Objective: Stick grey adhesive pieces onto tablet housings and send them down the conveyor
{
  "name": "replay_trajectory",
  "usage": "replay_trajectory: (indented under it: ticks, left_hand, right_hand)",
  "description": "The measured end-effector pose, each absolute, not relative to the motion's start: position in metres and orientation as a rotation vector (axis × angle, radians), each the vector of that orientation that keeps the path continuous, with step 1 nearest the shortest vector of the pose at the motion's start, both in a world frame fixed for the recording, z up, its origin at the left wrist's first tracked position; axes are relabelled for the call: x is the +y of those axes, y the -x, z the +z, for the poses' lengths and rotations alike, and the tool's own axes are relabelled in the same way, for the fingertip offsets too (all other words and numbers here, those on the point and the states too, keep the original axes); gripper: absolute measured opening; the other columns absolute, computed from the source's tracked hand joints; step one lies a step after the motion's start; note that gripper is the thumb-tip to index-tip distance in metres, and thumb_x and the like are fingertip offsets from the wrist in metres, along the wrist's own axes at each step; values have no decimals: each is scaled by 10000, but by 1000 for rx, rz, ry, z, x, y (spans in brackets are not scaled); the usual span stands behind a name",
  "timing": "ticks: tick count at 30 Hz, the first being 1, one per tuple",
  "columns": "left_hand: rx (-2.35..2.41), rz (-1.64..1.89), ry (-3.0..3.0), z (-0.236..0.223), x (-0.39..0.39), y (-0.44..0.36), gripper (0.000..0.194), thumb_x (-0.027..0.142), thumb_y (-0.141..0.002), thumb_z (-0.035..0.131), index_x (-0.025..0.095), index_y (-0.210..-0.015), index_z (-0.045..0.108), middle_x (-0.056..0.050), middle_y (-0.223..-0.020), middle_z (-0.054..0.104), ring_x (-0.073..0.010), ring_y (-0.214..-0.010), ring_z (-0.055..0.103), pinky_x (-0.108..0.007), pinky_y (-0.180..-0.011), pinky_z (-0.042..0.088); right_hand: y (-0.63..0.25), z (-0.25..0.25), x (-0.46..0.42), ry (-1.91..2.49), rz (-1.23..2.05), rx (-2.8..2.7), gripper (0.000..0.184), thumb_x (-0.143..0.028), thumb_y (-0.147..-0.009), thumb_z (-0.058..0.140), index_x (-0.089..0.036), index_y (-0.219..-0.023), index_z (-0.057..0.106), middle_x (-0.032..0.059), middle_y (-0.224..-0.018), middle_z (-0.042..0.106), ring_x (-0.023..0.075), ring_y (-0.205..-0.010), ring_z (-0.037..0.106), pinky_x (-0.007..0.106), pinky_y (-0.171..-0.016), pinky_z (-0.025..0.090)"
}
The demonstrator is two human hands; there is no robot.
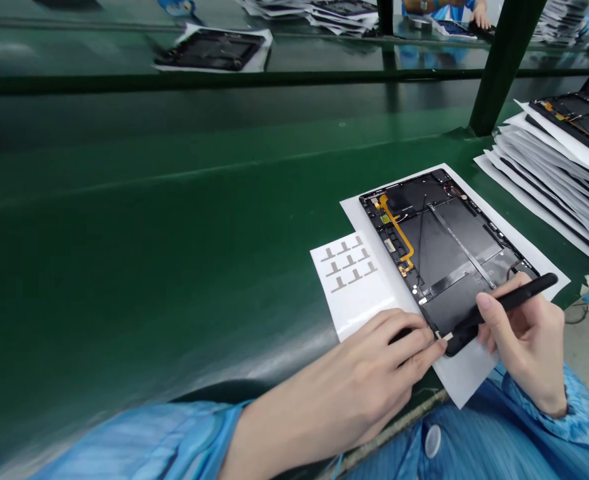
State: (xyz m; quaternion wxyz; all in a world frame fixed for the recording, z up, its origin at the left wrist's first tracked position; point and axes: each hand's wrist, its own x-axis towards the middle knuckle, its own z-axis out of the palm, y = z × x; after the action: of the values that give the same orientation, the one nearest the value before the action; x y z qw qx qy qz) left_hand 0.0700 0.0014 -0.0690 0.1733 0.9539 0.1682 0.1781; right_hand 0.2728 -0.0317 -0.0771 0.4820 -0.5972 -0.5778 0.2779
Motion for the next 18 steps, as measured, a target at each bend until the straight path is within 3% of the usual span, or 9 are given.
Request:
replay_trajectory:
  ticks: [8, 18]
  left_hand:
    - [470, 501, -2692, -67, 2, -68, 279, 76, -924, 429, 91, -1169, 559, -134, -1012, 661, -263, -1038, 560, -376, -872, 521]
    - [456, 530, -2687, -70, 1, -68, 279, 80, -937, 391, 77, -1149, 572, -137, -999, 661, -272, -1037, 560, -378, -874, 517]
  right_hand:
    - [-268, -82, -36, 1316, 717, -1484, 108, -222, -900, 597, -200, -801, 560, 12, -722, 565, 125, -513, 554, 239, -428, 431]
    - [-267, -80, -33, 1297, 714, -1589, 174, -179, -907, 560, -204, -744, 502, -13, -652, 502, 131, -534, 513, 264, -481, 391]
